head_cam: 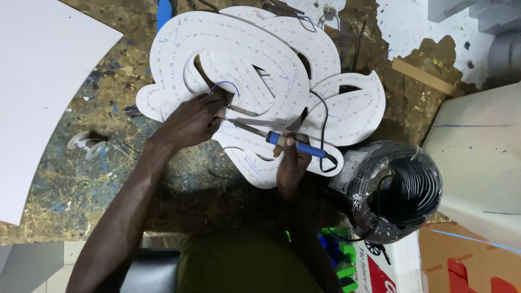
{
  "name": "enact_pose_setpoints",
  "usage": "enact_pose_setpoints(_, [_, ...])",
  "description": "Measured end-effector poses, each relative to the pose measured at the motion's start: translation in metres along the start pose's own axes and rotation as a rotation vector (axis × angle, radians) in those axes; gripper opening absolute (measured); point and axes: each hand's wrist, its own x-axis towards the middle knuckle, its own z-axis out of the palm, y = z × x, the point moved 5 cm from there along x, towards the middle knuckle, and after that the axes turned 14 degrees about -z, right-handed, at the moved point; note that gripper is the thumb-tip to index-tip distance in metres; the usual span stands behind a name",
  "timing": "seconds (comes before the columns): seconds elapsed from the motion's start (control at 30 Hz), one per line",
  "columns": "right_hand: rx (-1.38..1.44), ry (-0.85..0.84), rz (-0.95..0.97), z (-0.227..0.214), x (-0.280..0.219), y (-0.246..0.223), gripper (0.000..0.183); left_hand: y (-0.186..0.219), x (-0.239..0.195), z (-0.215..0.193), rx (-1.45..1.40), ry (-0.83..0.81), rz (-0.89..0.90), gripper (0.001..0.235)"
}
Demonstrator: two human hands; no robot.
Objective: Soldering electrical wires to contact points on a large white sign component on a workbench.
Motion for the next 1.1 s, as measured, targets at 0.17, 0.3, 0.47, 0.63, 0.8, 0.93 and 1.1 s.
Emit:
enact_pose_setpoints(0.17, [0.008, 0.006, -0.017, 0.002, 0.002, -0.002, 0.031, -0.001, 0.001, 0.000, -0.018, -0.001, -0.001, 0.016])
enact_pose_setpoints(0.3, [0.036, 0.033, -0.003, -0.005, -0.007, 0.014, 0.029, 0.013, -0.004, -0.018, -0.036, -0.016, -0.037, 0.016])
enact_pose_setpoints(0.47, [0.015, 0.015, -0.004, -0.002, -0.004, 0.007, 0.032, 0.009, 0.000, -0.010, -0.048, -0.034, -0.054, 0.012])
enact_pose_setpoints(0.63, [0.019, 0.022, -0.021, 0.001, -0.001, 0.003, 0.032, -0.002, 0.006, 0.003, -0.067, -0.029, -0.065, 0.012])
enact_pose_setpoints(0.8, [-0.001, 0.012, -0.020, -0.002, -0.002, 0.007, 0.032, 0.002, 0.009, -0.003, -0.048, -0.081, -0.068, 0.013])
enact_pose_setpoints(0.93, [0.034, 0.029, -0.013, -0.003, -0.004, 0.014, 0.032, 0.005, 0.008, -0.007, -0.060, -0.125, -0.067, 0.014])
enact_pose_setpoints(1.1, [0.064, 0.050, -0.010, -0.003, -0.004, 0.012, 0.029, 0.008, 0.011, -0.008, -0.059, -0.124, -0.088, 0.014])
